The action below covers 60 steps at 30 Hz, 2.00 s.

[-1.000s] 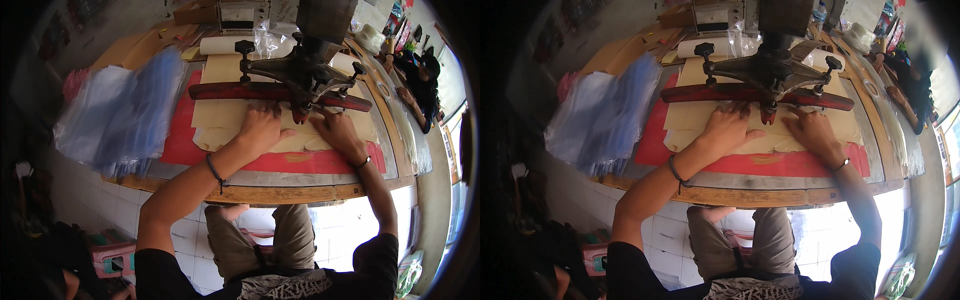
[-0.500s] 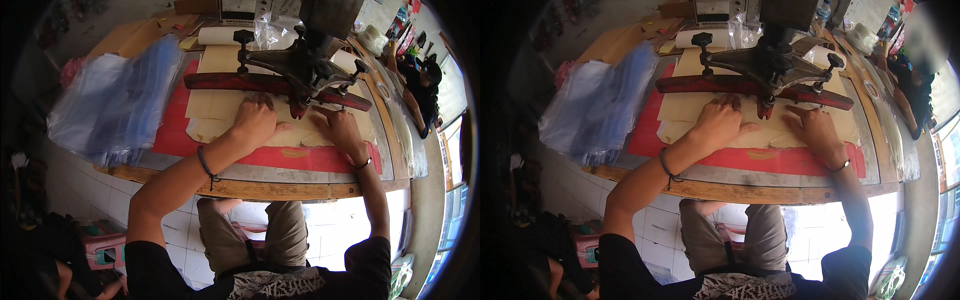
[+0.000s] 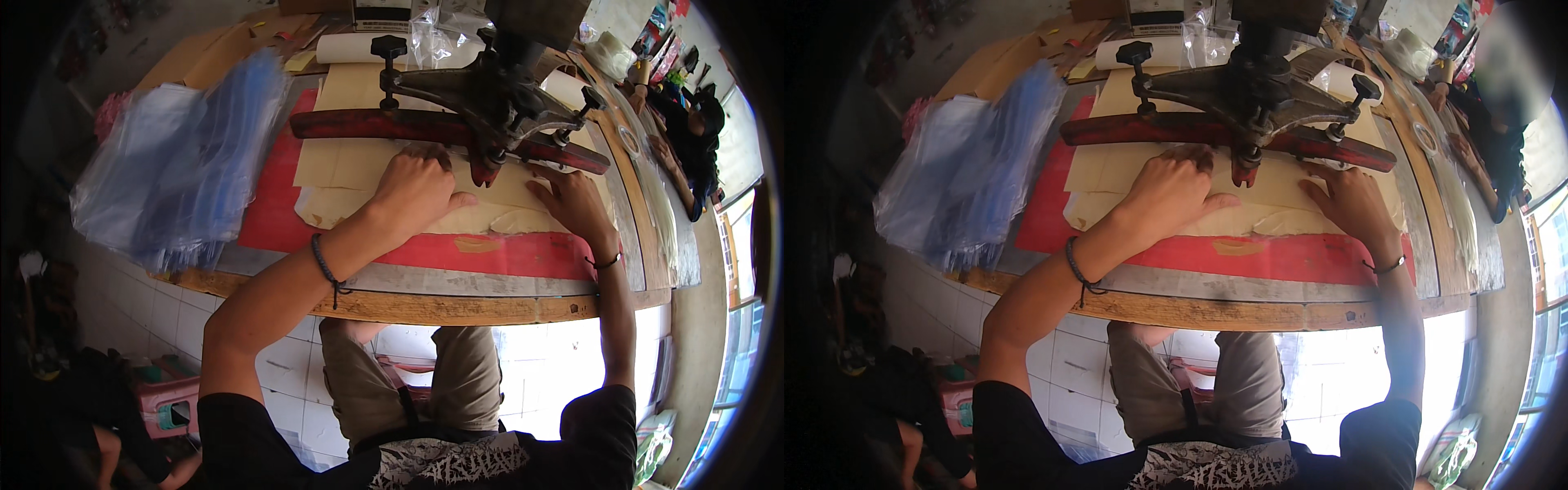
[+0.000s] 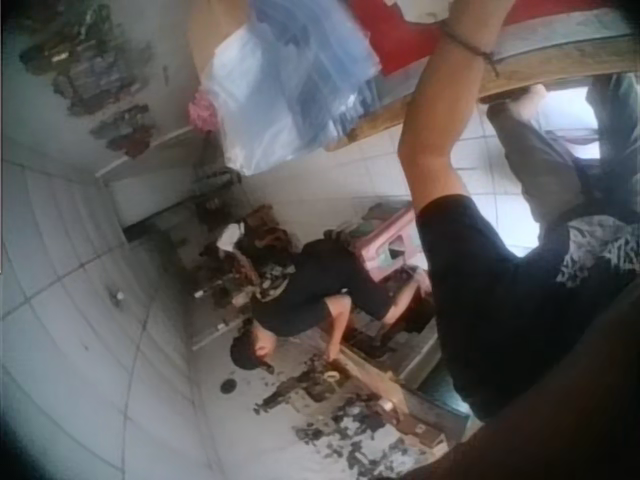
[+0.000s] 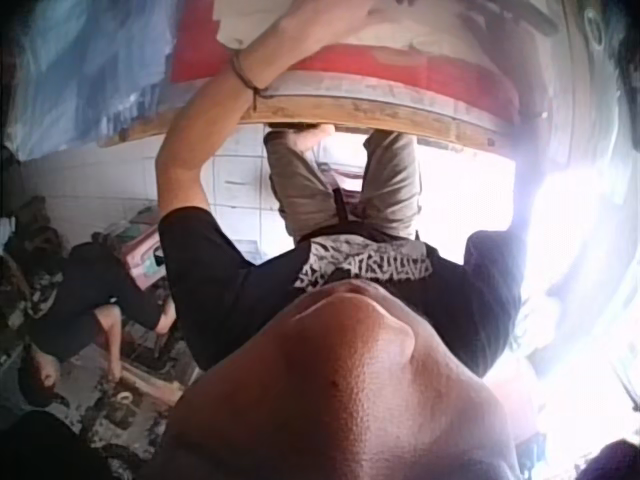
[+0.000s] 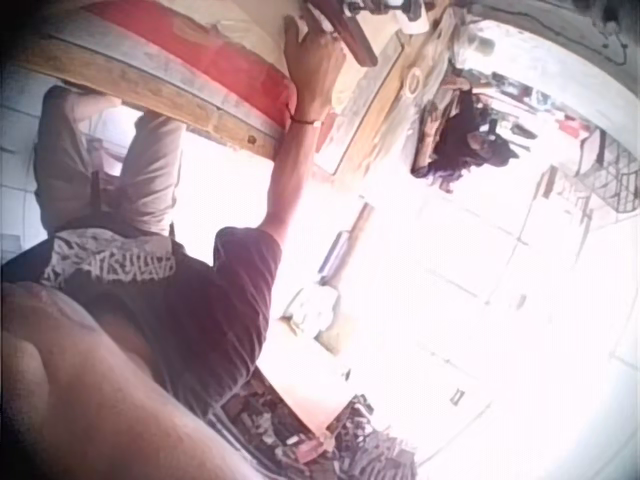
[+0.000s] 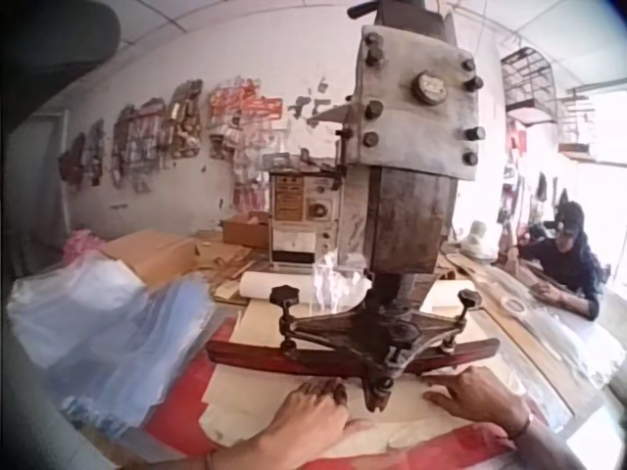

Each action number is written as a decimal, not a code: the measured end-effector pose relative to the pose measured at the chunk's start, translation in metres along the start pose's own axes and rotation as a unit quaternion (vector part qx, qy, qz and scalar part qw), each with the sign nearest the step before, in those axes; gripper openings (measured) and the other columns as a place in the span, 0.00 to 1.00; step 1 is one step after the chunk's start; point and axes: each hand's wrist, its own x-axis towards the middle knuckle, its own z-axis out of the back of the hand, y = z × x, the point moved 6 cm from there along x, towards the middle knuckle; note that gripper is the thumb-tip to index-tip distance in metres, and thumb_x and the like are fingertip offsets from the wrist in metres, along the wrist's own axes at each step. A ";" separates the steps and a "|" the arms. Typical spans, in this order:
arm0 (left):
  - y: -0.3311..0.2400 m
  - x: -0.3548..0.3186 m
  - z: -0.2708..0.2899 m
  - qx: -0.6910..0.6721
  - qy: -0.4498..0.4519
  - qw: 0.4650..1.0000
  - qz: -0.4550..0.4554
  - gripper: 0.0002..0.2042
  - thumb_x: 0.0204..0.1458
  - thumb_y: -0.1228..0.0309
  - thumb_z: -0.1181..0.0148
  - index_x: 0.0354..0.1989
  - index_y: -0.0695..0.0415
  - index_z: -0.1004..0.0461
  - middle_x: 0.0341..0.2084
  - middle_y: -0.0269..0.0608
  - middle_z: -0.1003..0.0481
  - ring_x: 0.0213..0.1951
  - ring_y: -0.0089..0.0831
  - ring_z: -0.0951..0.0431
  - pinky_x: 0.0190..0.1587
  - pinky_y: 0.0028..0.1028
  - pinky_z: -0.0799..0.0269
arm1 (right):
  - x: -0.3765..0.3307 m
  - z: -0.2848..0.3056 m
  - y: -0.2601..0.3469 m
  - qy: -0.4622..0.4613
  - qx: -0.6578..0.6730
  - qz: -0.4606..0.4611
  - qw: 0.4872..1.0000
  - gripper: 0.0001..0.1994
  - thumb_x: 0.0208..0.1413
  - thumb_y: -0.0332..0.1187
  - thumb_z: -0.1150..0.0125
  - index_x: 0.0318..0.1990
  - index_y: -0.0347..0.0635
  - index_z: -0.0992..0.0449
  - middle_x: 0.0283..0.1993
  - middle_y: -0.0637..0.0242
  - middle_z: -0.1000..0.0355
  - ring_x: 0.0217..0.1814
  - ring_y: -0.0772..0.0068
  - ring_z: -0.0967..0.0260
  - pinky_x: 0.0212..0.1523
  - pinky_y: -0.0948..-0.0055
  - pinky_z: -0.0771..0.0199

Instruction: The person handles and aligns a plastic sheet, positions it under a press machine on the work table, and lowers the heat sealer to seal the plastic.

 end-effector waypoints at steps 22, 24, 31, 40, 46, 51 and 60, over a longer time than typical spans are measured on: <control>0.007 -0.007 0.000 0.035 0.101 0.991 0.076 0.38 0.57 0.38 0.51 0.34 0.73 0.22 0.33 0.59 0.21 0.31 0.44 0.18 0.34 0.36 0.21 | -0.009 0.007 -0.024 0.107 -0.023 -0.057 0.992 0.26 0.62 0.46 0.42 0.66 0.50 0.32 0.27 0.51 0.24 0.31 0.52 0.24 0.37 0.59 0.28; 0.007 -0.005 0.000 0.026 0.139 0.985 0.097 0.41 0.57 0.39 0.50 0.47 0.79 0.27 0.44 0.68 0.24 0.39 0.49 0.18 0.42 0.37 0.20 | -0.010 0.006 -0.033 0.099 -0.024 -0.053 0.993 0.26 0.62 0.46 0.42 0.66 0.49 0.32 0.27 0.51 0.24 0.31 0.53 0.24 0.37 0.59 0.28; 0.008 -0.009 -0.002 0.040 0.124 0.986 0.102 0.41 0.57 0.40 0.49 0.52 0.79 0.29 0.52 0.71 0.28 0.46 0.50 0.19 0.46 0.38 0.20 | -0.012 0.004 -0.034 0.138 -0.003 -0.068 0.988 0.26 0.64 0.47 0.46 0.66 0.47 0.33 0.20 0.52 0.29 0.30 0.51 0.26 0.37 0.59 0.29; 0.010 -0.015 -0.004 0.061 0.101 0.988 0.104 0.41 0.57 0.41 0.48 0.53 0.78 0.30 0.54 0.69 0.29 0.50 0.50 0.20 0.48 0.38 0.21 | -0.014 0.003 -0.049 0.112 -0.013 -0.083 0.990 0.20 0.65 0.40 0.48 0.62 0.49 0.28 0.29 0.48 0.24 0.33 0.49 0.24 0.39 0.57 0.26; 0.012 -0.015 -0.006 0.056 0.132 0.981 0.129 0.41 0.57 0.40 0.49 0.52 0.78 0.30 0.55 0.69 0.30 0.52 0.49 0.22 0.49 0.38 0.21 | -0.014 0.005 -0.048 0.082 -0.043 -0.061 0.994 0.18 0.64 0.31 0.50 0.59 0.53 0.25 0.31 0.49 0.24 0.34 0.47 0.25 0.38 0.54 0.26; 0.013 -0.011 -0.001 0.042 0.152 0.978 0.138 0.41 0.57 0.40 0.49 0.52 0.79 0.30 0.55 0.69 0.29 0.49 0.49 0.20 0.46 0.39 0.20 | -0.013 0.006 -0.046 0.068 -0.042 -0.053 0.995 0.18 0.64 0.29 0.53 0.57 0.55 0.23 0.29 0.48 0.24 0.32 0.46 0.26 0.38 0.53 0.26; 0.015 -0.015 -0.008 0.047 0.132 0.982 0.124 0.41 0.56 0.39 0.48 0.54 0.77 0.30 0.56 0.68 0.30 0.51 0.50 0.21 0.48 0.39 0.21 | -0.015 0.005 -0.043 0.085 -0.042 -0.065 0.993 0.20 0.63 0.28 0.54 0.58 0.55 0.24 0.29 0.47 0.25 0.31 0.46 0.26 0.38 0.53 0.27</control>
